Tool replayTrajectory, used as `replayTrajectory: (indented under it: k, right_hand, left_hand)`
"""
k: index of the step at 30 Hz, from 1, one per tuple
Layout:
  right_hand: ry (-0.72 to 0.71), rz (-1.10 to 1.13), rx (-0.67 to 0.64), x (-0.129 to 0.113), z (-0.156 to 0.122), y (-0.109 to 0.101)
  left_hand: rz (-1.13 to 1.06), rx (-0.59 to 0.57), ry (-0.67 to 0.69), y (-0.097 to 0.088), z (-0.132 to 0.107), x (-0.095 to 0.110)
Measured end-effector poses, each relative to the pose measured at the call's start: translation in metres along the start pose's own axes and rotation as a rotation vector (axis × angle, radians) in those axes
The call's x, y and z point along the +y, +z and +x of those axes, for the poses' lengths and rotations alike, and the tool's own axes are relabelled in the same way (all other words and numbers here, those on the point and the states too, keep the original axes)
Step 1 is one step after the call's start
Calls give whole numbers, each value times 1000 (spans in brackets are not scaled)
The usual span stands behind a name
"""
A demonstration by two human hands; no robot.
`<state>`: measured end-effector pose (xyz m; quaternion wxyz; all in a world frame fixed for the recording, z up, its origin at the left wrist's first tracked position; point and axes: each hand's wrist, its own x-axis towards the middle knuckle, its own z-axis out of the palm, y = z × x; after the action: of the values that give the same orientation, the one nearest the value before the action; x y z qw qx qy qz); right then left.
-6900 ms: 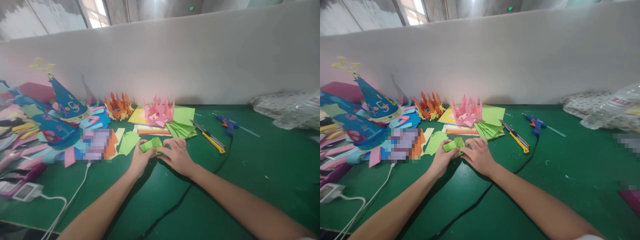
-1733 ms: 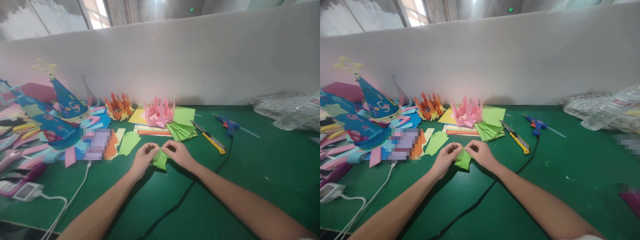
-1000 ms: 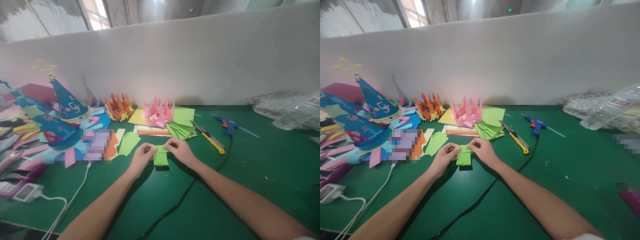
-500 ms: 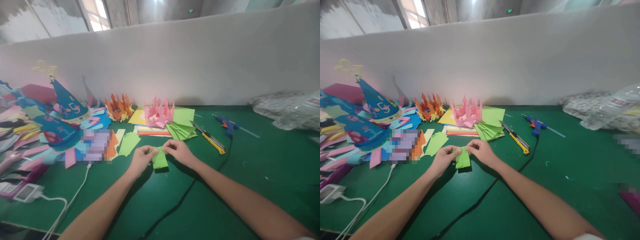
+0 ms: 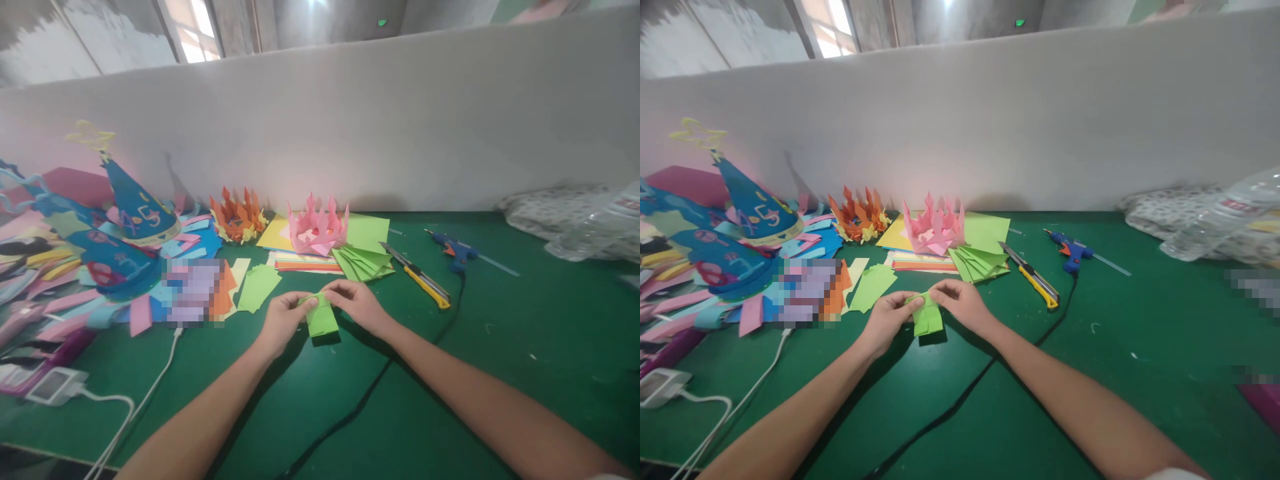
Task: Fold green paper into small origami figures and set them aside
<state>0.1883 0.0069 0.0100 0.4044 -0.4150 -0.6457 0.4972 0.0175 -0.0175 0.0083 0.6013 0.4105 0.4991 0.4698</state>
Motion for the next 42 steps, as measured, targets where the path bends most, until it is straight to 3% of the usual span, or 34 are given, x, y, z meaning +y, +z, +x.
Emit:
replayTrajectory:
  k: [5, 9, 17, 25, 32, 42]
  right_hand:
    - [-114, -231, 60, -2, -3, 2]
    - [-208, -351, 45, -3, -4, 3]
    - [-204, -262, 3, -3, -6, 6]
    - [-145, -169, 36, -4, -4, 6]
    - [-57, -78, 52, 2, -1, 3]
    - [32, -46, 44, 2, 3, -7]
  left_hand:
    - [73, -98, -3, 0, 0, -2]
    - [233, -83, 67, -1, 0, -2]
    - [349, -48, 206, -1, -3, -1]
    - [305, -97, 138, 1, -3, 0]
    - [66, -241, 24, 3, -3, 1]
    - [-15, -428, -5, 1, -4, 1]
